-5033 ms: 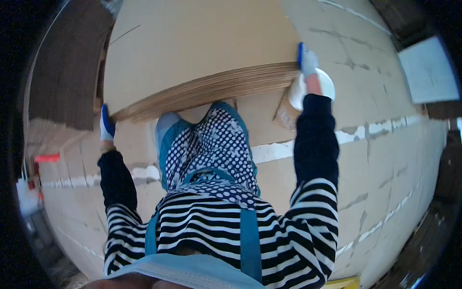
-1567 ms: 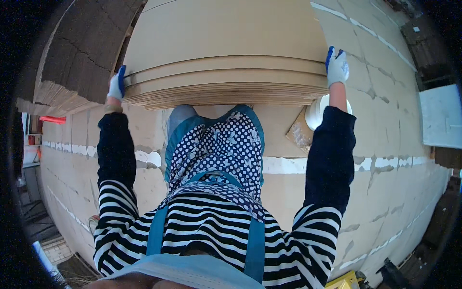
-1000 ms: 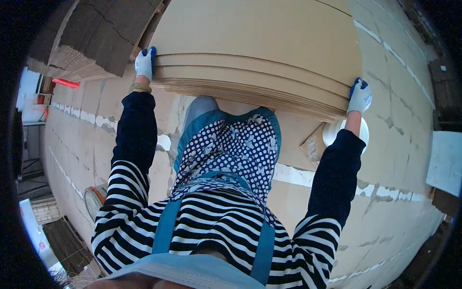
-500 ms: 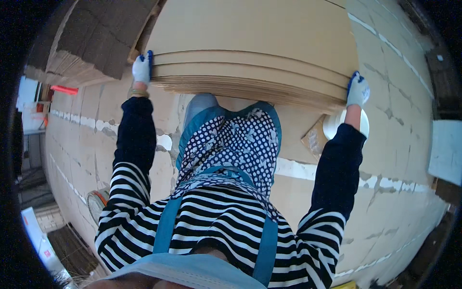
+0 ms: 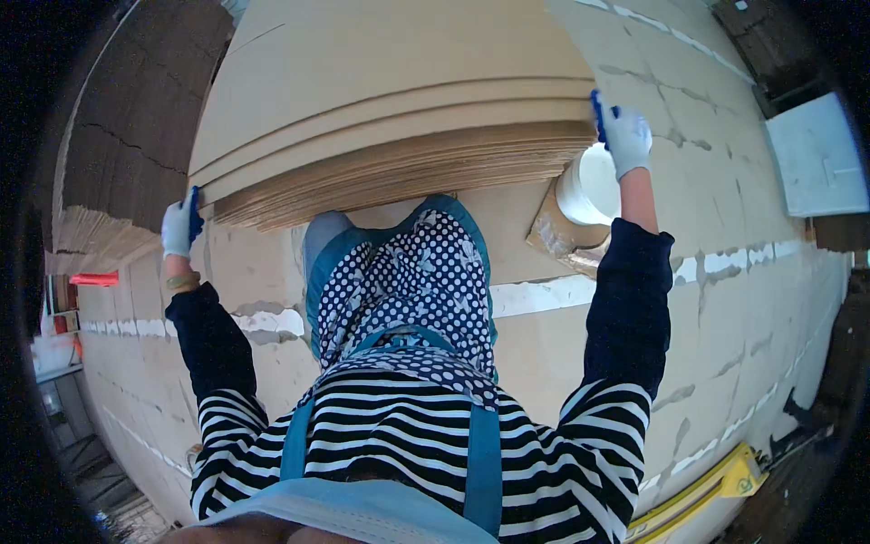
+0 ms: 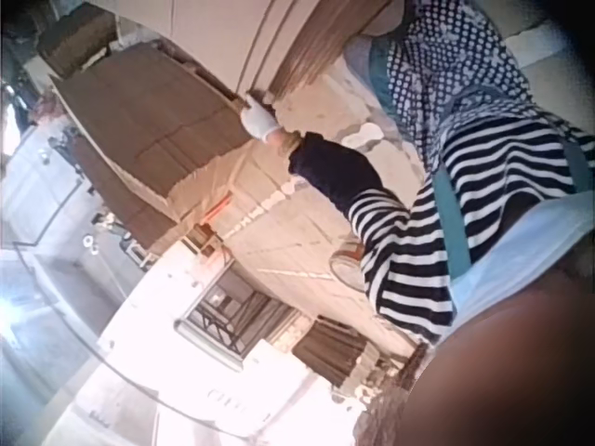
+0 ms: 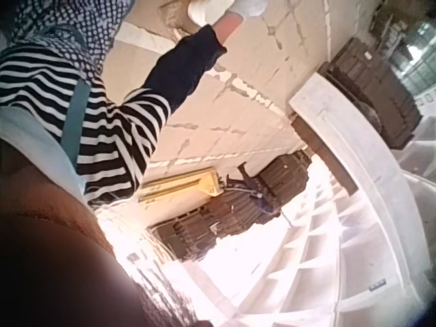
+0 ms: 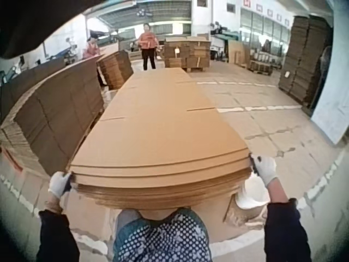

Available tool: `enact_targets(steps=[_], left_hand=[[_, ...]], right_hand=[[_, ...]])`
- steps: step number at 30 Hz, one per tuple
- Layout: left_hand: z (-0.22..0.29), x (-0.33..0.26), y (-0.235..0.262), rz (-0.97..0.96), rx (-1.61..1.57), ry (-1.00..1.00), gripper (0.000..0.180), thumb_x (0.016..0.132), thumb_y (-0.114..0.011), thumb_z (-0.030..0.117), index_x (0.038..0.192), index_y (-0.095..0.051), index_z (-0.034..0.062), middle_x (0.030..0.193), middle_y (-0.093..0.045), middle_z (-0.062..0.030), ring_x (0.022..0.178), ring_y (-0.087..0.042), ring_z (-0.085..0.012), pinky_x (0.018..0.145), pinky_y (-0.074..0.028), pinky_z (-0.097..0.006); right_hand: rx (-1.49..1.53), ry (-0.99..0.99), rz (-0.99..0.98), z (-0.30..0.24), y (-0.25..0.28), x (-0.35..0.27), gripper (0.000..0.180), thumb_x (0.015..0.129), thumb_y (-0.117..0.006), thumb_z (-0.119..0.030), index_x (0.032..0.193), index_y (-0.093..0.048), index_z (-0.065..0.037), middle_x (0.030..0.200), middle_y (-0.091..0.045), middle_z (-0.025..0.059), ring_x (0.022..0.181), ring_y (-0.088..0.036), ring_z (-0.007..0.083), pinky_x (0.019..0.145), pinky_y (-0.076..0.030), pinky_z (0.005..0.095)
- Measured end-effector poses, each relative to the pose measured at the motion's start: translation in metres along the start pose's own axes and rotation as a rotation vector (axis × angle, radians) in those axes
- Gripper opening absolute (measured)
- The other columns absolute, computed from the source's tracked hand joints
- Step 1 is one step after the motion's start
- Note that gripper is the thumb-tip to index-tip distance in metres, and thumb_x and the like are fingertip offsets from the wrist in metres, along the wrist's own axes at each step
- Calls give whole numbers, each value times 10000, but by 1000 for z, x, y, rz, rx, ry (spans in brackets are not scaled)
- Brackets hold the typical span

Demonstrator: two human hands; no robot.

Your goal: Apply glue or coating to the surface of a stack of corrugated cardboard strips using a brush.

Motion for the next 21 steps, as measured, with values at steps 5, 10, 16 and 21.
enact_targets(steps=[5, 10, 16, 21], left_hand=[[4, 14, -11, 206, -779, -103, 438, 890, -466, 427, 894, -634, 23, 663, -585, -69, 526, -538, -179, 513, -432, -322], [-31, 20, -17, 724, -302, -83, 410, 900, -441, 377, 906, -637, 17, 691, -615, -106, 626, -580, -231, 595, -453, -341], [-24, 30, -30, 689, 39, 52, 418, 888, -438, 376, 905, -629, 5, 729, -630, -143, 669, -592, -287, 626, -454, -351], [-31, 45, -15, 595, 193, -26, 450, 886, -441, 403, 842, -620, -7, 691, -619, -140, 576, -574, -271, 557, -445, -368]], right_hand=[[525, 388, 290, 54, -12, 33, 421, 893, -440, -411, 872, -636, -39, 841, -635, 195, 779, -601, 368, 727, -461, 439], [48, 112, 355, 35, -51, 23, 451, 903, -390, -424, 909, -628, -42, 871, -627, 206, 790, -601, 367, 727, -462, 437], [-255, 24, 393, 24, -49, 23, 471, 902, -333, -418, 863, -630, -56, 848, -630, 200, 802, -610, 355, 717, -455, 461], [-319, 7, 277, 20, -57, 29, 465, 910, -319, -412, 957, -634, -73, 902, -626, 188, 837, -593, 373, 733, -452, 471]])
Point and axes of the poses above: each hand's wrist, its own x-axis towards the middle knuckle, its own y-axis out of the back of the hand, z = x × y, the point moved 10 cm from there along x, towards the middle knuckle
